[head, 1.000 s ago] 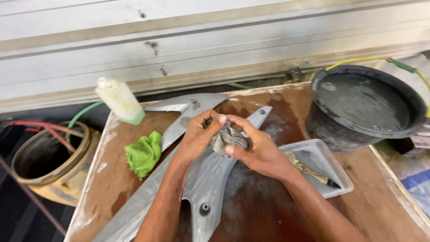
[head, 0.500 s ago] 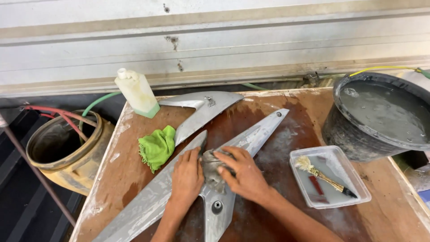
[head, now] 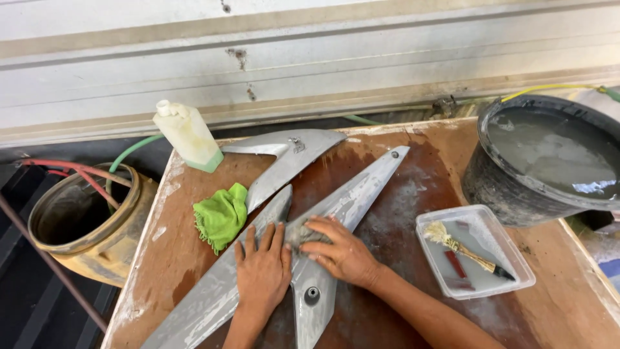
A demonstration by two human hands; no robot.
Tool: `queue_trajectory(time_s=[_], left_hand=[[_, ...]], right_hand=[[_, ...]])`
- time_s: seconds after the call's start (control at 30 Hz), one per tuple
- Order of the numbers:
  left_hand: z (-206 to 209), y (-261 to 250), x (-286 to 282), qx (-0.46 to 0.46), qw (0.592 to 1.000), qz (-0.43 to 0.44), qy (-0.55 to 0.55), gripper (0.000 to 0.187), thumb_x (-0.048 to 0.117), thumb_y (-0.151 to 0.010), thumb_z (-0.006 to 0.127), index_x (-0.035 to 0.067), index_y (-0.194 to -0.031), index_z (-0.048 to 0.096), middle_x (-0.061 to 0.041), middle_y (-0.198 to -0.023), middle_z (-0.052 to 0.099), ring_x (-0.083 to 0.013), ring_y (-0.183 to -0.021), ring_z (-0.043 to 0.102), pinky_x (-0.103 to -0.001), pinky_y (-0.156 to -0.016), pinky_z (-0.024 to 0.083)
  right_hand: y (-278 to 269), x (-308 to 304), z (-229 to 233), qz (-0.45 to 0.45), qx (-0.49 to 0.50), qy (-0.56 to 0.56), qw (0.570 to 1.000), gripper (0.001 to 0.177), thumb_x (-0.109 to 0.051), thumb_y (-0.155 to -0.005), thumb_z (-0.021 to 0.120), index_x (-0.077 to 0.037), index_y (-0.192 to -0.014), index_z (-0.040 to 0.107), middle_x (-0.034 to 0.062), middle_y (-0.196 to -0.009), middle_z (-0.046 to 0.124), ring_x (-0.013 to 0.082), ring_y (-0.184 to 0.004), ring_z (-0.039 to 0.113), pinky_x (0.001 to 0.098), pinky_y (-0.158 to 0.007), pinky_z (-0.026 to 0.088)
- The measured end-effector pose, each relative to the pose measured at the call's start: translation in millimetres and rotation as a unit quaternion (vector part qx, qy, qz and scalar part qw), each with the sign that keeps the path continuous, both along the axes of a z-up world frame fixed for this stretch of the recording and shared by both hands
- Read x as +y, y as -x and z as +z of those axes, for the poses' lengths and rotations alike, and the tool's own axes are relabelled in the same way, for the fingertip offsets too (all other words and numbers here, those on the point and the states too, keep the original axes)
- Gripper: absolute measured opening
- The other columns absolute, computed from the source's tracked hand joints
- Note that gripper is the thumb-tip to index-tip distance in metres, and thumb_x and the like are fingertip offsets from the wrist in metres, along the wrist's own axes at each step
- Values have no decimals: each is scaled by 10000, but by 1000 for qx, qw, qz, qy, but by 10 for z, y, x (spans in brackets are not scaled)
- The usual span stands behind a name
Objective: The person scrubs two silver metal parts on a wooden table using a red abrasive block and a wet cloth. They repeatedly dip the cloth into a bucket of water to rinse it and continue scrubbing the surfaces of the parts.
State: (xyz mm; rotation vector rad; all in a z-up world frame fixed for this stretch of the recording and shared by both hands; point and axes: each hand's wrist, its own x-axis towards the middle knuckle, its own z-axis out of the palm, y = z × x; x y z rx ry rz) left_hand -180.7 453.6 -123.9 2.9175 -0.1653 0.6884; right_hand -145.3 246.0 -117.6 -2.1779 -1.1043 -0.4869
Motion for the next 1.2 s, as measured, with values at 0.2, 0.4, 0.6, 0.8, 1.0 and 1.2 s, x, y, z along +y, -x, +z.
queue_trajectory(time_s=[0.2, 0.4, 0.6, 0.8, 1.0, 1.2], left_hand=[[-18, 0, 2, -20, 1000, -5, 3, 639, 552, -917, 526, 131, -1392, 598, -47, -1383, 639, -469, -1346, 499, -684, -1066, 390], [-58, -21, -4, 21, 1000, 9, 5, 658, 579, -928, 476, 139, -1407, 574, -61, -1396, 626, -477, -1379, 459, -708, -1084, 364], [-16, -13, -72, -18, 999, 11, 34, 535, 387, -959, 505, 59, -1378, 563, -102, -1402, 614, -473, -1373, 474, -691, -1081, 374], [114, 38, -88, -28, 988, -5, 151, 475, 266, -998, 445, 8, -1391, 514, -194, -1393, 597, -420, -1409, 460, -675, -1127, 320], [107, 44, -76, -12, 978, -6, 210, 428, 259, -1037, 379, 30, -1361, 538, -167, -1411, 589, -421, -1452, 395, -689, -1177, 212], [123, 57, -83, 8, 973, 5, 231, 447, 289, -1058, 327, 40, -1243, 648, -136, -1394, 622, -416, -1446, 409, -702, -1183, 195]], right_hand=[[-665, -379, -104, -133, -23, 35, 990, 254, -128, -884, 700, -225, -1112, 758, 96, -1477, 519, 339, -1436, 419, 363, -1107, 498], [-1401, -850, -135, -396, 12, -6, 918, 407, -242, -888, 751, -325, -1285, 716, 115, -1466, 514, 304, -1215, 522, 519, -1038, 473], [-1141, -537, 120, -421, 150, -32, 894, 485, -254, -898, 635, -336, -1376, 613, 104, -1201, 573, 300, -793, 674, 461, -770, 614], [-270, 149, 116, -168, 115, -127, 971, 471, -115, -835, 692, -129, -1306, 684, 104, -1097, 710, 158, -632, 640, 257, -518, 535], [337, 168, -136, 44, 136, -123, 982, 545, -110, -858, 710, -124, -1392, 601, 111, -1069, 700, 159, -703, 639, 244, -518, 558], [1105, 61, 135, 136, 85, 31, 987, 414, -145, -794, 823, -140, -1195, 720, 86, -1060, 605, 213, -799, 669, 314, -702, 608]])
